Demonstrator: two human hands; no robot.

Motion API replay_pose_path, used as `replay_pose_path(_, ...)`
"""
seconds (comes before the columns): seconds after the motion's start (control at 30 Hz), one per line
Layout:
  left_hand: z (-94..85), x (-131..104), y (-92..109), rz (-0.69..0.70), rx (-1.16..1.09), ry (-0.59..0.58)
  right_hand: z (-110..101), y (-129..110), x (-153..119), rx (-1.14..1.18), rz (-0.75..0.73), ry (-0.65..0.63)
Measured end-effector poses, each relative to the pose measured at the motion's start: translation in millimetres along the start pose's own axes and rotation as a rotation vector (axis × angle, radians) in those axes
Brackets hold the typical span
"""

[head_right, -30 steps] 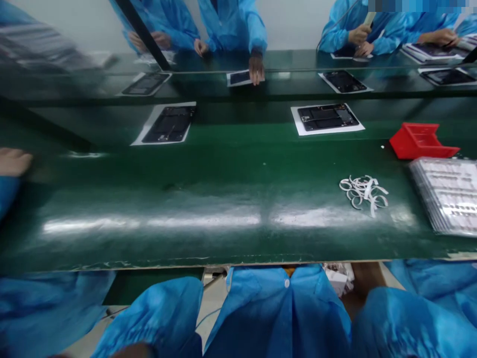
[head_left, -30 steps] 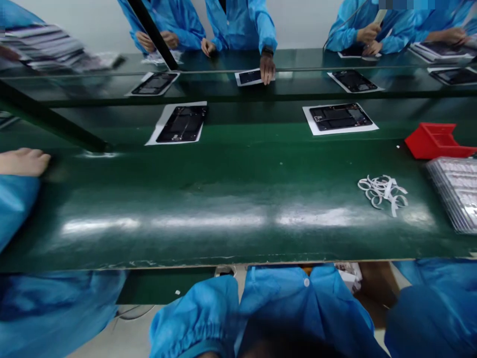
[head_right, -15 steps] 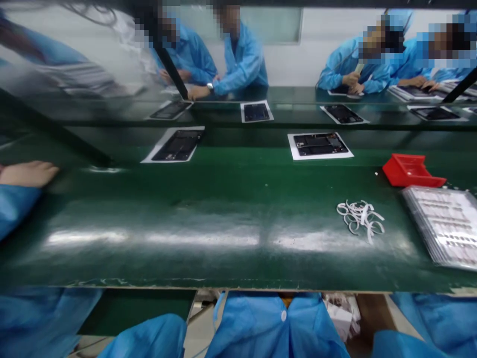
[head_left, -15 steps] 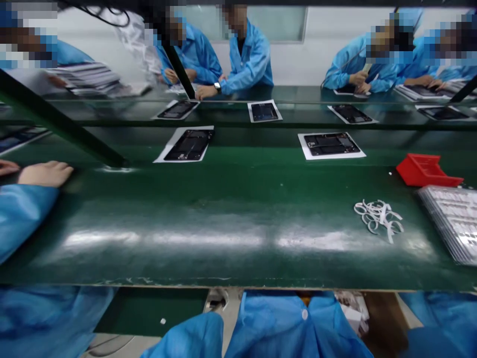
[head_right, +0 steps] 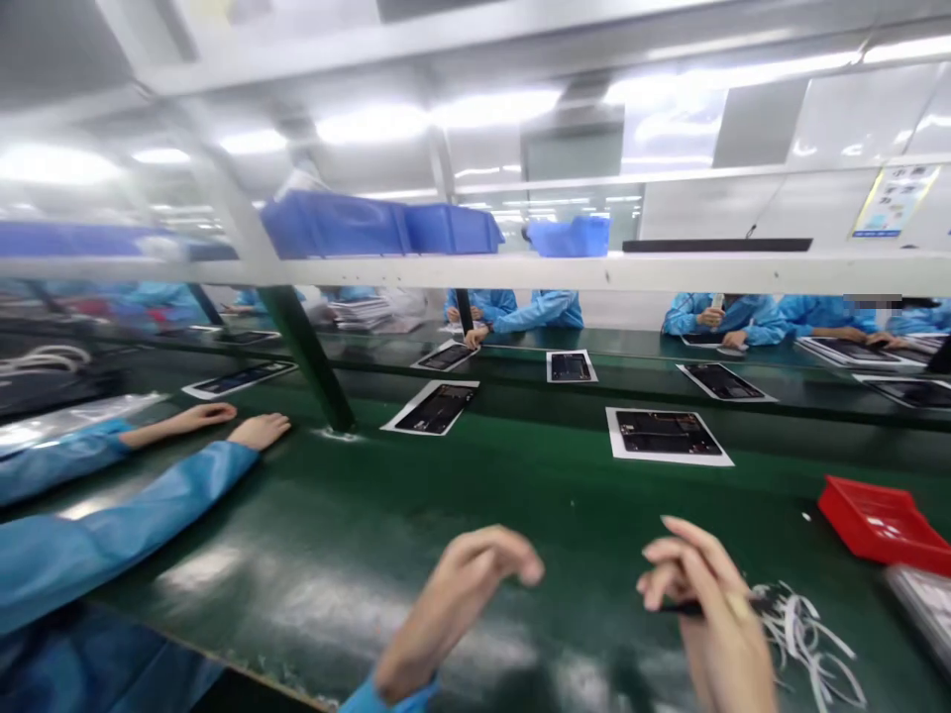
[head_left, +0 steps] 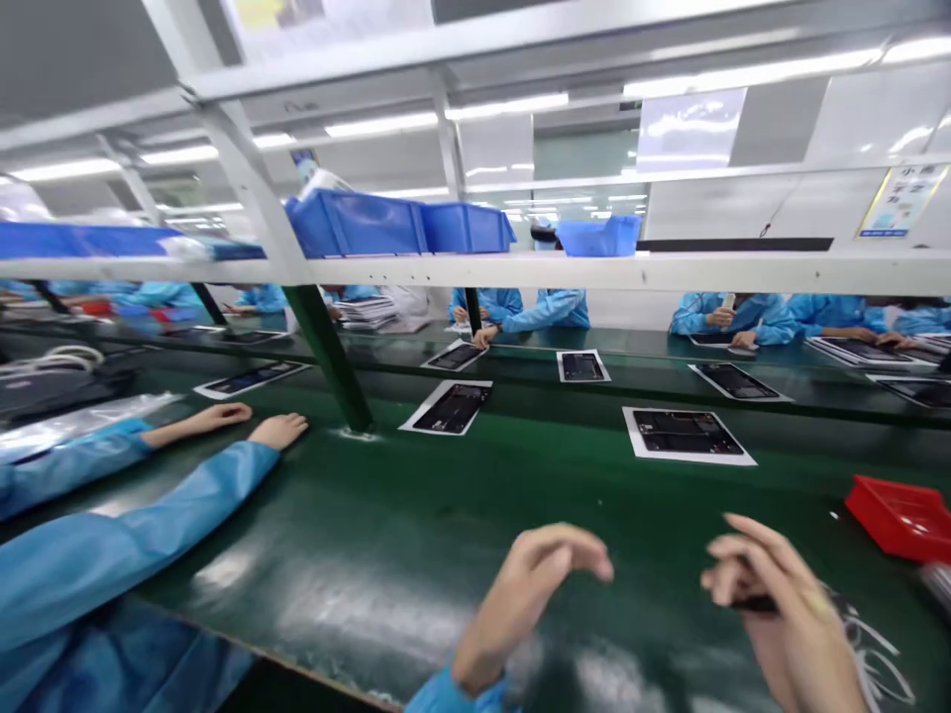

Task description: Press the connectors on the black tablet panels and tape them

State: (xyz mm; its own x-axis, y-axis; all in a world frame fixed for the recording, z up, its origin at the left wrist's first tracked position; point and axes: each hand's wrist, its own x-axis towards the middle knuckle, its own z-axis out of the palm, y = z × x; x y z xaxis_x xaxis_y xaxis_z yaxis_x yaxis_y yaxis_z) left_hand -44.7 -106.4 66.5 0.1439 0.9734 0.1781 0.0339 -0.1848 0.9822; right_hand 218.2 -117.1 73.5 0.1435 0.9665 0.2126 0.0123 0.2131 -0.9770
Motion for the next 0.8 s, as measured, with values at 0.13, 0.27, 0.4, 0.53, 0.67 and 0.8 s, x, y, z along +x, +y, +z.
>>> replay_pose_path(0.13, 12.6, 41.4, -49.2, 0.059, 0.385, 0.039, 41.0, 41.8, 57.1, -0.216, -0.010, -0.150)
replay_pose_path(0.27, 24.0, 49.4, -107.3, 0.039, 0.797, -0.104, 53.4, 74.8, 113.5, -0.751, -0.057, -0.247)
replay_pose_path(0.4, 24.2, 42.2, -112.2, 0.068, 0.881, -0.220, 67.0, 87.1, 182.9, -0.976, 0.024, -0.204)
replay_pose_path(0.53, 21.7, 43.7, -109.7, 0.038, 0.817, -0.226, 93.5, 100.2, 244.9, -1.178, 0.124, -0.163)
replay_pose_path(0.67, 21.6, 49.2, -128.4, 0.022, 0.757, -0.233, 122.0, 113.4, 282.2, -1.299, 0.192, -0.189)
replay_pose_path(0.8, 22.9, 50.1, -141.4, 0.031, 0.693, -0.188, 137.4, 118.6, 298.3, -1.362, 0.230, -0.237)
